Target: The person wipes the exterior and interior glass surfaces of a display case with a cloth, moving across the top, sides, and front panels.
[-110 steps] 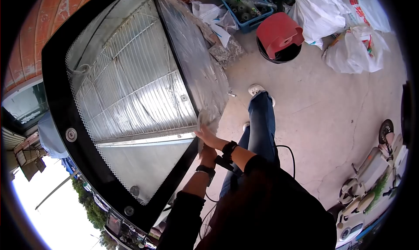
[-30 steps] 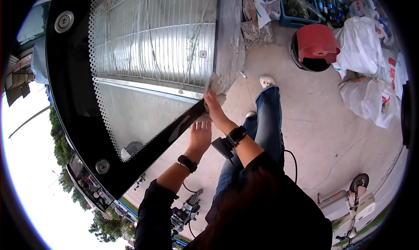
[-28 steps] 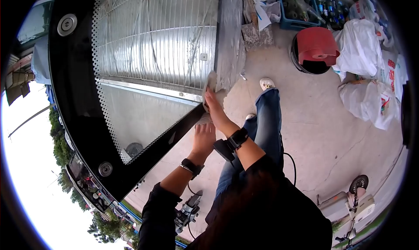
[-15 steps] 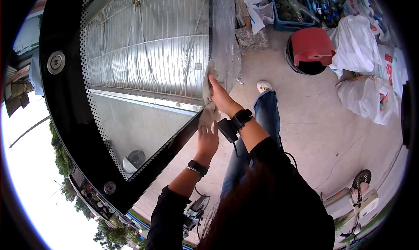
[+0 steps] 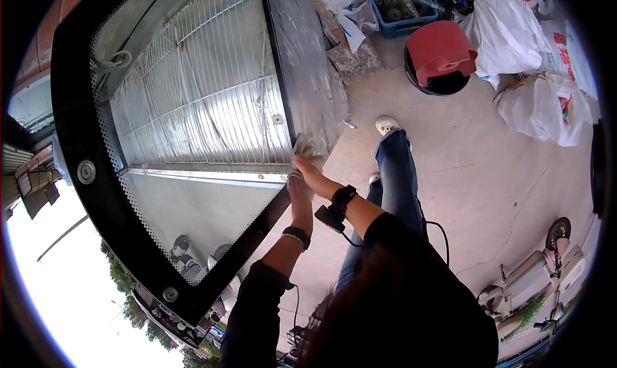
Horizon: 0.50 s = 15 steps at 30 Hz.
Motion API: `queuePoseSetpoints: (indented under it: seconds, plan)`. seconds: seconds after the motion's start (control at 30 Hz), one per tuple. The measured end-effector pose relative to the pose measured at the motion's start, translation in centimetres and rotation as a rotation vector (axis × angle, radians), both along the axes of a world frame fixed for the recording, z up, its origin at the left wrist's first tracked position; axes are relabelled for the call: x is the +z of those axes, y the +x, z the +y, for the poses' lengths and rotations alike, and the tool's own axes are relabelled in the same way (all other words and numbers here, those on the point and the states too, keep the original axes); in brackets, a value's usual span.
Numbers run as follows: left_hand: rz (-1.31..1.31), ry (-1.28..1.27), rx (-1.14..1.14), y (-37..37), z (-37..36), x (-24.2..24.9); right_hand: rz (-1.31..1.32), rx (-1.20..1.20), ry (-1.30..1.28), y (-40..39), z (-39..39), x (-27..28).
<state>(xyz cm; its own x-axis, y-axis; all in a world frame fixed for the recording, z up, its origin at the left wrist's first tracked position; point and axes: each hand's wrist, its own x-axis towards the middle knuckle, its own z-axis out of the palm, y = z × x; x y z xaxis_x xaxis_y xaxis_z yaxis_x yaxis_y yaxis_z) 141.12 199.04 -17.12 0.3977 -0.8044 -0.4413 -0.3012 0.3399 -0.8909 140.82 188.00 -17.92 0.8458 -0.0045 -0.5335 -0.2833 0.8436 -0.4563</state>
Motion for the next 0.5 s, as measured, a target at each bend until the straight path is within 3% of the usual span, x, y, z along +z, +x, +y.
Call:
queuePoseSetpoints:
  seconds: [0.07,0.2,0.23,0.27,0.33,0.4,0.47,0.5]
  plan:
    - [0.570,-0.104,0.641,0.6,-1.4,0.7,0.043,-0.002,-0.073,0.9,-0.8,0.7]
    - [0.510,-0.091,0.404,4.7,-6.1,2.1,-0.014,-0.100,-0.115,5.2,-4.0,0.2]
    - [0.496,-0.141,0.385,5.2,-9.0,4.4,-0.030,-0.115,-0.181,6.7,-5.5,0.4]
    - [0.458,-0.057,0.480,6.4,-10.4,4.3,-0.043,-0.131,-0.245,8.0,-7.2,0.7]
    - [0.246,0.143,0.384,8.4,-13.9,6.0,-0.062,-0.103,-0.275,10.0,-11.1,2.4]
    - [0.297,0.107,0.381,9.6,-14.5,5.2,-0.071,-0.100,-0.299,11.6,-11.9,1.5]
    - [1.408,-0.939,0.876,10.5,-12.0,1.1,-0.116,-0.034,-0.445,12.6,-11.5,0.1]
    - [1.932,-1.518,1.084,10.3,-13.0,1.7,-0.120,-0.012,-0.491,11.8,-11.1,0.7]
